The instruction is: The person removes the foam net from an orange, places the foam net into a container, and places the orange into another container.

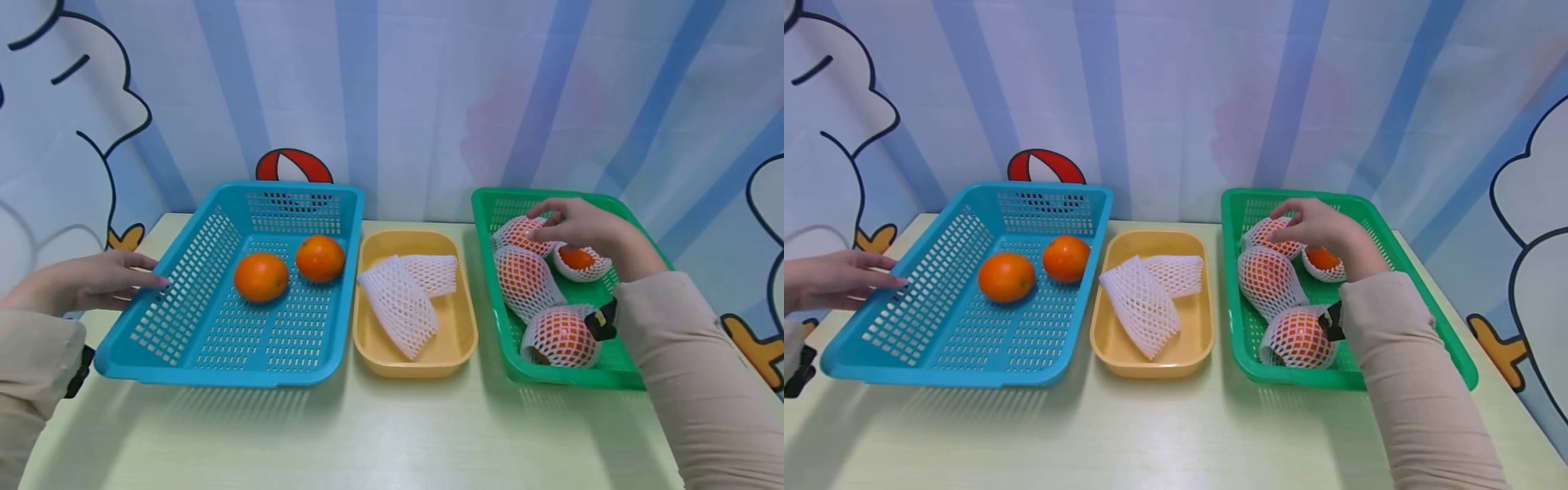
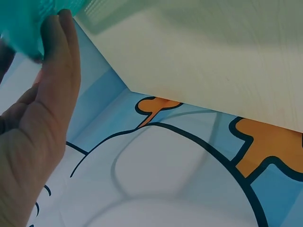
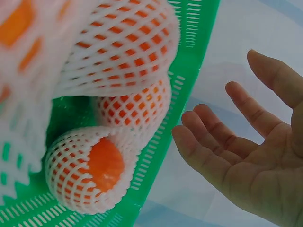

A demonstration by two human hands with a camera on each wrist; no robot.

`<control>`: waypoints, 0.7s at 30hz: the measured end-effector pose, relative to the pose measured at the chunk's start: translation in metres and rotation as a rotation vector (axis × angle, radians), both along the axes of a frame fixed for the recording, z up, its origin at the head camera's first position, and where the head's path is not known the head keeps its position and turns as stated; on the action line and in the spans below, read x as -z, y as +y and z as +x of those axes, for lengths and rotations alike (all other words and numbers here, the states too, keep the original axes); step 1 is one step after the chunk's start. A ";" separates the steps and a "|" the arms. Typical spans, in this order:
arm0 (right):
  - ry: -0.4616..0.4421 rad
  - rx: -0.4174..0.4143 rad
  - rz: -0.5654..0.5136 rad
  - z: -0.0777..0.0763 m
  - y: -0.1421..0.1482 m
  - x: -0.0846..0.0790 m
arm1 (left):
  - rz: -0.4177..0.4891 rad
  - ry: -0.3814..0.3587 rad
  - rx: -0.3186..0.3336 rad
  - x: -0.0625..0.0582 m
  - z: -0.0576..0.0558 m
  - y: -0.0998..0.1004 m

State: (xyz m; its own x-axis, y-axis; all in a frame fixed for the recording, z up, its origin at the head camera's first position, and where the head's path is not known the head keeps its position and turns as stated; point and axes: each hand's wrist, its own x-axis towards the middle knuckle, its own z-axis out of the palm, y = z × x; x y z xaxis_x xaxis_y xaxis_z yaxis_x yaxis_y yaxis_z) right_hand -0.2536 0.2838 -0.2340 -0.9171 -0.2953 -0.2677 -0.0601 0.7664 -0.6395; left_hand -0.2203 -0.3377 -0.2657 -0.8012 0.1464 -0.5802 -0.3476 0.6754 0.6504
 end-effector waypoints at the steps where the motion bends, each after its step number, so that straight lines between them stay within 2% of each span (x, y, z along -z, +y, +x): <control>1: -0.006 -0.003 0.004 -0.001 0.002 0.002 | 0.017 -0.010 -0.003 0.001 0.000 0.000; 6: -0.035 -0.005 0.023 -0.003 0.008 0.011 | 0.068 -0.029 0.001 0.005 0.001 0.001; 13: -0.066 -0.009 0.043 -0.005 0.014 0.021 | 0.080 -0.039 0.000 0.008 0.000 -0.001; 21: -0.103 -0.020 0.074 -0.004 0.014 0.026 | 0.087 -0.033 -0.018 0.010 0.001 0.000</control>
